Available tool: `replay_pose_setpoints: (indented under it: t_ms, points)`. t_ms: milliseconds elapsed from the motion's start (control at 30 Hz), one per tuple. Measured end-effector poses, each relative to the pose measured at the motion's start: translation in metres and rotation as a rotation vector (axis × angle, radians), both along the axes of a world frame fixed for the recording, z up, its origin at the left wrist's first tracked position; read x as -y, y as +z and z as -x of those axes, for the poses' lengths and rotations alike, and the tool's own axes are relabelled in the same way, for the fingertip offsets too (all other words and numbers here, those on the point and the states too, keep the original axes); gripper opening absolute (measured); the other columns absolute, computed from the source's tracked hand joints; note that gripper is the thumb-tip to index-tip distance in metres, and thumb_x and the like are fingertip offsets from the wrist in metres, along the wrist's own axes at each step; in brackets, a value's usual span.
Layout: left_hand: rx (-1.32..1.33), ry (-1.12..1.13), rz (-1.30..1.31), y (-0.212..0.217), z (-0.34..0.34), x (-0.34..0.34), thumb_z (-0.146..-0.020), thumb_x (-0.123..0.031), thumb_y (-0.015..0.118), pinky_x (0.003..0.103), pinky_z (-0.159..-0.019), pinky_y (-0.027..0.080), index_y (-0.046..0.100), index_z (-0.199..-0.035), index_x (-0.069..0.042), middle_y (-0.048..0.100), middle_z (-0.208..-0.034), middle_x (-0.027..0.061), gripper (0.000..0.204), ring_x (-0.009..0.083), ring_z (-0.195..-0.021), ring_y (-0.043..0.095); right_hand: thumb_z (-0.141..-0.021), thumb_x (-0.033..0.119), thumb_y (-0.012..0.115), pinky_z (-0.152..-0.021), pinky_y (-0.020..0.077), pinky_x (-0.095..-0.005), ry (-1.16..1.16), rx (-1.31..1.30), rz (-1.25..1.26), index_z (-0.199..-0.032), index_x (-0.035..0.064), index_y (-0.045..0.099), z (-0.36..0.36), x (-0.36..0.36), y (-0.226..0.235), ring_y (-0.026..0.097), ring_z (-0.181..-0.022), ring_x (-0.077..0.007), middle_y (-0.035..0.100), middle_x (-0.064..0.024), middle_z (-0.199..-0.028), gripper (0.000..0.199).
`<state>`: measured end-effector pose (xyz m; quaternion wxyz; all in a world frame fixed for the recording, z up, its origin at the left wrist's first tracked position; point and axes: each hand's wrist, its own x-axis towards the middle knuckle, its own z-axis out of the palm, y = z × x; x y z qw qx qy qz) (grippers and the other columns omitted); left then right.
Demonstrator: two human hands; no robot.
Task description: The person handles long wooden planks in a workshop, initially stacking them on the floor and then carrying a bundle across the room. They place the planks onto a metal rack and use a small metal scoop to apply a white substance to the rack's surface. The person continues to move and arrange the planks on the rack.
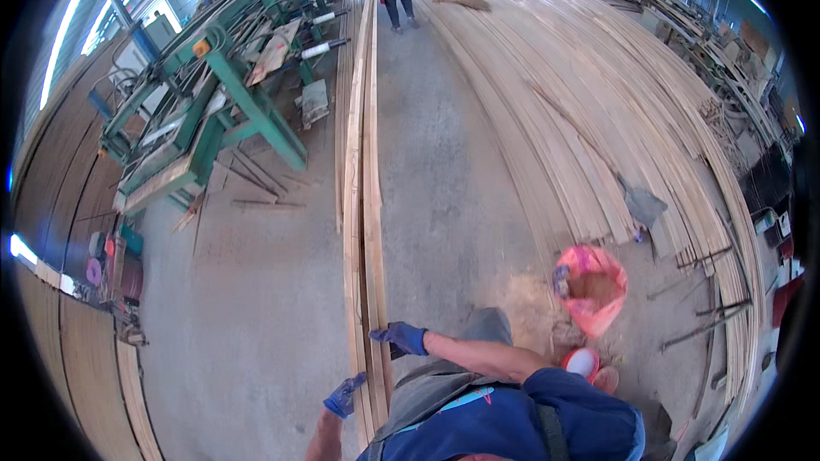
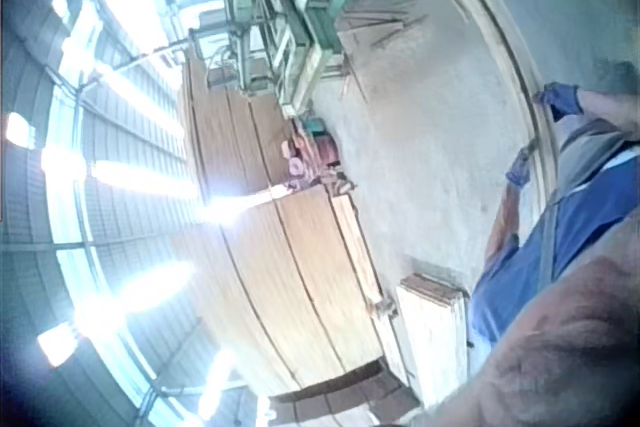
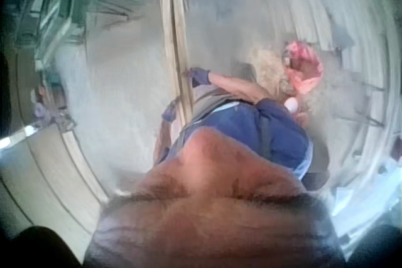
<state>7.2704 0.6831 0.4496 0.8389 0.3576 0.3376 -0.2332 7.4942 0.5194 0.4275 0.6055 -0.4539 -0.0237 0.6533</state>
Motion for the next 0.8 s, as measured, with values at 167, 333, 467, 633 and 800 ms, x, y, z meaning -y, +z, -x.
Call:
replay_pose_setpoints:
  t_ms: [167,333,467,633,800]
  points:
    - [0.131,-0.018,0.169,0.026,-0.239,0.005,-0.09,-0.041,0.067,0.041,-0.094,0.053,0.05,-0.133,0.002,0.064,-0.118,0.0156,0.063,0.0265,-0.104,0.065,-0.085,0.037,0.076,-0.102,0.042,-0.0356,0.013,-0.033,-0.052,-0.128,-0.0023,0.057,-0.216,-0.01,-0.013,0.057,-0.115,-0.0208,0.064,-0.0116,-0.12,0.061]
    - [0.023,0.157,-0.168,0.022,-0.456,-0.005,-0.092,-0.041,0.064,0.04,-0.092,0.054,0.053,-0.13,0.001,0.066,-0.115,0.0153,0.058,0.0265,-0.101,0.067,-0.083,0.031,0.078,-0.084,0.0548,-0.0368,-0.068,-0.096,-0.064,-0.125,-0.0021,0.059,-0.451,-0.034,-0.015,0.065,-0.1,-0.0213,0.066,-0.0097,-0.116,0.056]
    - [-0.068,0.252,-0.032,-0.028,-0.562,-0.042,-0.088,-0.063,0.057,0.041,-0.094,0.053,0.053,-0.134,-0.003,0.065,-0.12,0.0131,0.075,0.0276,-0.1,0.067,-0.085,0.028,0.076,-0.085,0.054,-0.0336,-0.069,-0.1,0.041,-0.124,-0.0019,0.06,-0.617,-0.071,-0.01,0.066,-0.1,-0.0194,0.068,-0.0098,-0.114,0.052]
    - [-0.111,0.115,-0.503,-0.048,-0.749,-0.083,-0.093,-0.058,0.054,0.036,-0.096,0.051,0.052,-0.136,-0.003,0.062,-0.128,0.0088,0.07,0.023,-0.111,0.062,-0.087,0.038,0.072,-0.083,0.0541,-0.0327,0.013,0.094,-0.017,-0.121,0.0017,0.061,-0.843,-0.136,-0.028,0.067,-0.091,-0.0161,0.069,-0.0061,-0.105,0.051]
    - [-0.241,0.191,-0.277,-0.067,-0.966,-0.16,-0.095,-0.045,0.059,0.033,-0.099,0.048,0.055,-0.134,-0.003,0.062,-0.127,0.0047,0.057,0.0175,-0.117,0.058,-0.088,0.044,0.07,-0.081,0.0549,-0.0325,0.06,0.074,0.028,-0.121,0.0026,0.061,-1.069,-0.184,0.013,0.066,-0.085,-0.0154,0.068,-0.0064,-0.106,0.054]
